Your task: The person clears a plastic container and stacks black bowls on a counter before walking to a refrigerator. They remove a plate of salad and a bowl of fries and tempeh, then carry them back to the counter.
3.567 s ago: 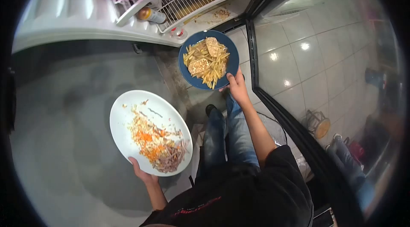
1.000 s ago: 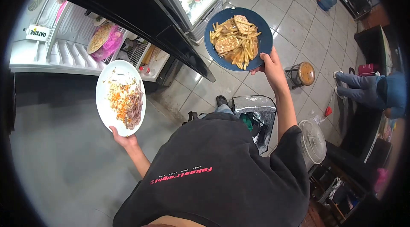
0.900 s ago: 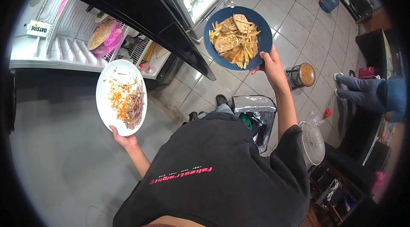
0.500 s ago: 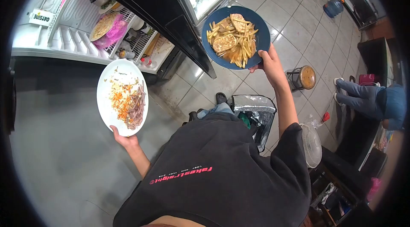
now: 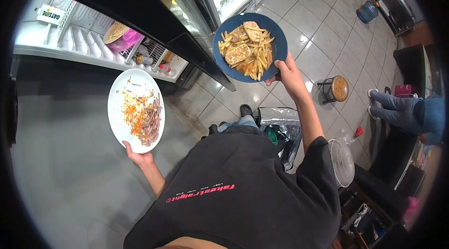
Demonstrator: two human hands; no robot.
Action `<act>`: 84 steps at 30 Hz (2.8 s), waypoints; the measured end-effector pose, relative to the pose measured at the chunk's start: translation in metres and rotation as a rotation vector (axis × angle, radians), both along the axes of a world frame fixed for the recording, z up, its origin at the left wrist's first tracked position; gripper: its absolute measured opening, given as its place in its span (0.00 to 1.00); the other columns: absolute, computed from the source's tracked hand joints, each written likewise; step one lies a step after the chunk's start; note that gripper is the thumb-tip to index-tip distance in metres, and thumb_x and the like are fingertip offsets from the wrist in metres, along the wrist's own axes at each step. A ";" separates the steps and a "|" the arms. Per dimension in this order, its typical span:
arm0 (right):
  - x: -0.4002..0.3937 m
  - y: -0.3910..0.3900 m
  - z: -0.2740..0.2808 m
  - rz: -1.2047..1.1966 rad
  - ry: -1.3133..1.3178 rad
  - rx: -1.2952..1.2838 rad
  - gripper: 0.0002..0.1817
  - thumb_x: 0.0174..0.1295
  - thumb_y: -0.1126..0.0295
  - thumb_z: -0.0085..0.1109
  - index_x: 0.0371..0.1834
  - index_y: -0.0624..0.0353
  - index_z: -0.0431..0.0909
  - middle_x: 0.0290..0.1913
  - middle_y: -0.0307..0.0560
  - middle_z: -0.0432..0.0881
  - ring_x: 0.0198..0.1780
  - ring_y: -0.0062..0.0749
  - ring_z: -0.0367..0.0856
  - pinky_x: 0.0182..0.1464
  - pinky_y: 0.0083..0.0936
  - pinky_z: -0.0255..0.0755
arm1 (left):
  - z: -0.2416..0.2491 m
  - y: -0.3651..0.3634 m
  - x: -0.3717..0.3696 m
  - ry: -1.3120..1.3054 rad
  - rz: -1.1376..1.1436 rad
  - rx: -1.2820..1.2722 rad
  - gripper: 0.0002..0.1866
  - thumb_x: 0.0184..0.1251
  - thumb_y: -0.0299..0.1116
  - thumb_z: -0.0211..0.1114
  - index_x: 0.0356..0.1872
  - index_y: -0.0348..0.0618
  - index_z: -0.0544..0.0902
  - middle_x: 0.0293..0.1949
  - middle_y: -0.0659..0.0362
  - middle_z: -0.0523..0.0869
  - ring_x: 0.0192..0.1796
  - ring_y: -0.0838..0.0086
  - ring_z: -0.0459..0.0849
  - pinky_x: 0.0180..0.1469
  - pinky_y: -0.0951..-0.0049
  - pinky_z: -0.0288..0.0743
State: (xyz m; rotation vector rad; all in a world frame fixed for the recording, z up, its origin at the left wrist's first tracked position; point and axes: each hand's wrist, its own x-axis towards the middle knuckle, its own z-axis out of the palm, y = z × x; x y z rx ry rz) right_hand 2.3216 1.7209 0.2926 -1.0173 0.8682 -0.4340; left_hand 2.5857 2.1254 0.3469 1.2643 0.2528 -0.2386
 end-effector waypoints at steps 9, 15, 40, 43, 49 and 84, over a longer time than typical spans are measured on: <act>0.063 0.016 -0.016 0.150 -0.018 0.080 0.29 0.66 0.75 0.36 0.72 0.60 0.49 0.39 0.55 0.78 0.27 0.35 0.82 0.31 0.29 0.81 | -0.029 0.022 0.021 0.039 0.030 -0.063 0.33 0.75 0.51 0.47 0.70 0.36 0.60 0.68 0.50 0.68 0.67 0.56 0.69 0.67 0.55 0.65; 0.110 0.010 -0.016 0.197 0.023 0.102 0.25 0.67 0.73 0.37 0.68 0.62 0.55 0.35 0.51 0.78 0.27 0.33 0.80 0.30 0.26 0.77 | -0.031 0.021 0.021 0.047 0.051 -0.092 0.32 0.77 0.50 0.45 0.70 0.35 0.59 0.68 0.49 0.67 0.67 0.56 0.69 0.68 0.55 0.64; 0.120 -0.007 -0.028 0.224 0.026 0.077 0.25 0.66 0.75 0.35 0.68 0.60 0.54 0.34 0.52 0.79 0.26 0.32 0.81 0.29 0.27 0.79 | -0.033 0.015 0.015 0.047 0.107 -0.128 0.32 0.77 0.50 0.44 0.70 0.34 0.59 0.69 0.50 0.66 0.68 0.57 0.67 0.69 0.55 0.62; 0.120 0.001 -0.028 0.211 0.025 0.084 0.24 0.67 0.73 0.38 0.66 0.61 0.57 0.36 0.50 0.78 0.27 0.31 0.80 0.29 0.27 0.77 | -0.039 0.023 0.021 0.057 0.060 -0.153 0.32 0.77 0.50 0.44 0.70 0.34 0.59 0.69 0.50 0.67 0.68 0.57 0.68 0.69 0.56 0.62; 0.114 0.016 -0.012 0.157 0.022 0.061 0.24 0.66 0.75 0.36 0.67 0.61 0.55 0.35 0.52 0.78 0.26 0.32 0.81 0.27 0.27 0.79 | -0.041 0.029 0.027 0.064 -0.010 -0.197 0.32 0.77 0.49 0.44 0.70 0.33 0.58 0.68 0.49 0.67 0.67 0.57 0.69 0.68 0.56 0.64; 0.002 0.261 0.150 -0.468 -0.061 -0.073 0.20 0.68 0.74 0.36 0.64 0.60 0.57 0.38 0.51 0.79 0.27 0.32 0.81 0.26 0.26 0.78 | 0.062 0.039 0.090 0.160 -0.745 -0.177 0.34 0.76 0.53 0.45 0.69 0.33 0.61 0.67 0.51 0.69 0.67 0.60 0.70 0.68 0.62 0.62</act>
